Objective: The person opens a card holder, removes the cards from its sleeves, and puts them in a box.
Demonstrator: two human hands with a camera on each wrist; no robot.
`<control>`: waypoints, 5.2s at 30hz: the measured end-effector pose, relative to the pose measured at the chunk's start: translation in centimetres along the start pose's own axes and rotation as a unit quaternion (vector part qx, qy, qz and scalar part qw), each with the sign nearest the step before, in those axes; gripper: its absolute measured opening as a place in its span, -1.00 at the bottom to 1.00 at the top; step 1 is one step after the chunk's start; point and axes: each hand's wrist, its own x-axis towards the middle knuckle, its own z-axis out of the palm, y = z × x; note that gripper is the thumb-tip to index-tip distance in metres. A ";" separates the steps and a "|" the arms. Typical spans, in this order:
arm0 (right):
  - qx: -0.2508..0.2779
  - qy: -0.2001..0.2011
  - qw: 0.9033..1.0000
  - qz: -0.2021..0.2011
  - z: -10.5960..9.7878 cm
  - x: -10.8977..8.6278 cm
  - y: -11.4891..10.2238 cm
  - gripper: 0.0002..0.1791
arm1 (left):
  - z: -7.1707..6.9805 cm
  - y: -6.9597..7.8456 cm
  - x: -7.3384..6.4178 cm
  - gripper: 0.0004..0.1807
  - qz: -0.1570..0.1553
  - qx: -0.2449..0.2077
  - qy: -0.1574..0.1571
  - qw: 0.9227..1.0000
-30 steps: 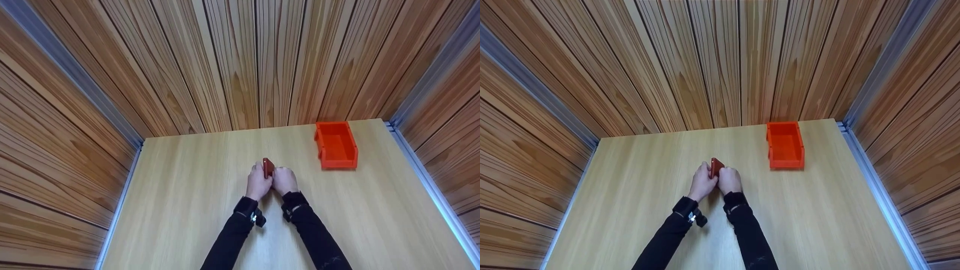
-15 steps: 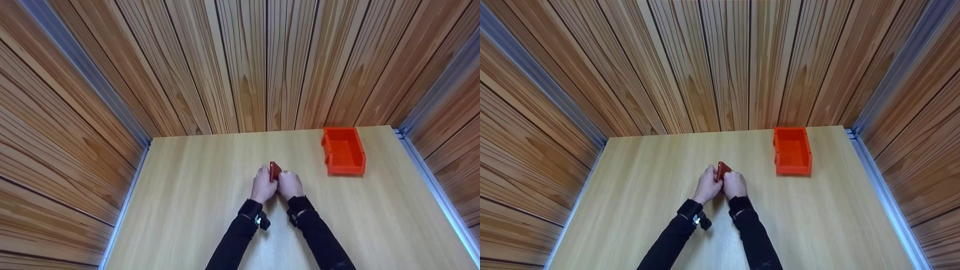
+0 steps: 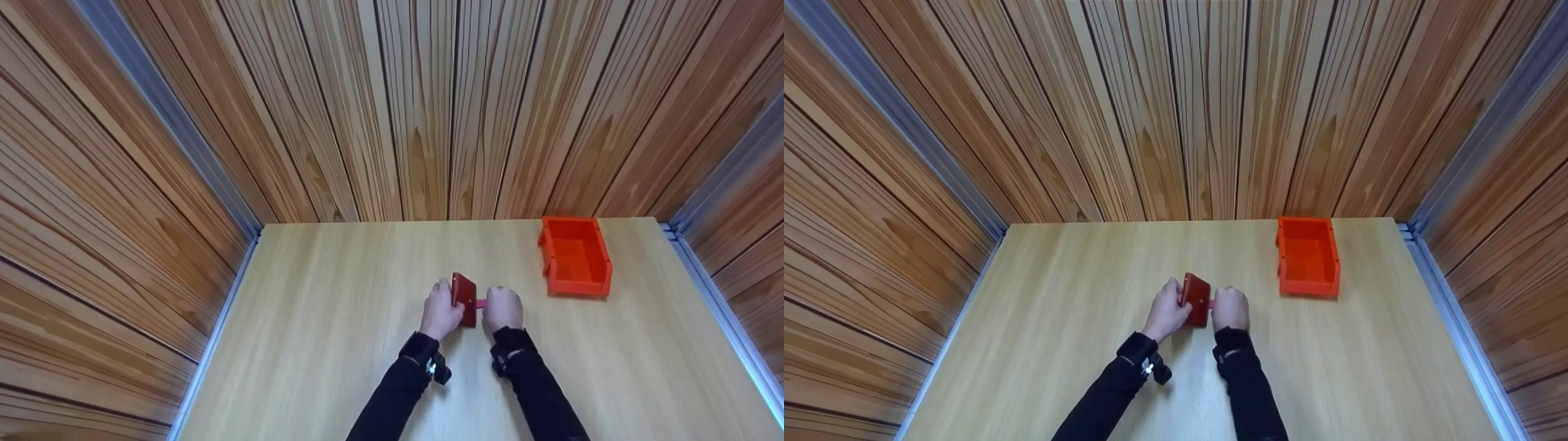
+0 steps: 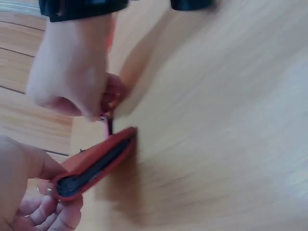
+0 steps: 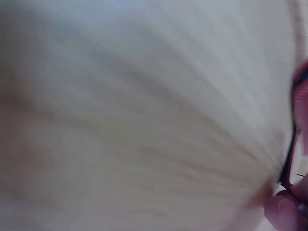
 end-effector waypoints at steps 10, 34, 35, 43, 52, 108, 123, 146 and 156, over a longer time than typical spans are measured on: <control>0.016 -0.008 1.000 -0.005 -0.3 -0.7 0.9 -0.89 | 0.7 0.4 -0.4 -0.54 0.012 0.004 -0.003 1.000; -0.028 0.017 0.999 -0.022 0.0 -1.3 1.8 -0.92 | 0.3 -1.3 -0.2 -0.75 -0.026 -0.037 -0.014 0.999; -0.029 0.015 0.999 -0.021 0.0 -1.3 1.8 -0.92 | 0.3 -1.4 -0.2 -0.75 -0.027 -0.035 -0.013 0.999; -0.029 0.009 1.000 -0.002 -0.2 -1.3 1.9 -0.89 | 0.6 -1.9 -0.3 -0.61 -0.046 -0.004 -0.024 0.999; -0.015 0.006 1.000 0.008 -0.3 -1.2 2.0 -0.88 | 0.4 -1.6 -0.5 -0.50 -0.021 0.079 -0.029 0.996; 0.002 -0.061 0.996 0.059 -1.1 -1.3 2.0 -0.89 | 2.4 -0.5 -1.1 -0.29 0.109 0.222 0.036 0.968; -0.005 -0.055 0.998 0.043 -1.3 -1.4 1.9 -0.91 | 0.4 -1.0 -1.1 -0.27 0.028 0.077 -0.011 0.997; 0.001 -0.054 0.998 0.044 -1.0 -1.6 2.0 -0.86 | -2.4 -5.4 -1.4 -0.70 0.024 0.030 0.059 0.997; -0.002 -0.077 0.996 0.047 -1.0 -1.3 2.3 -0.87 | -3.2 -7.2 -1.6 -0.60 -0.011 0.084 0.075 0.994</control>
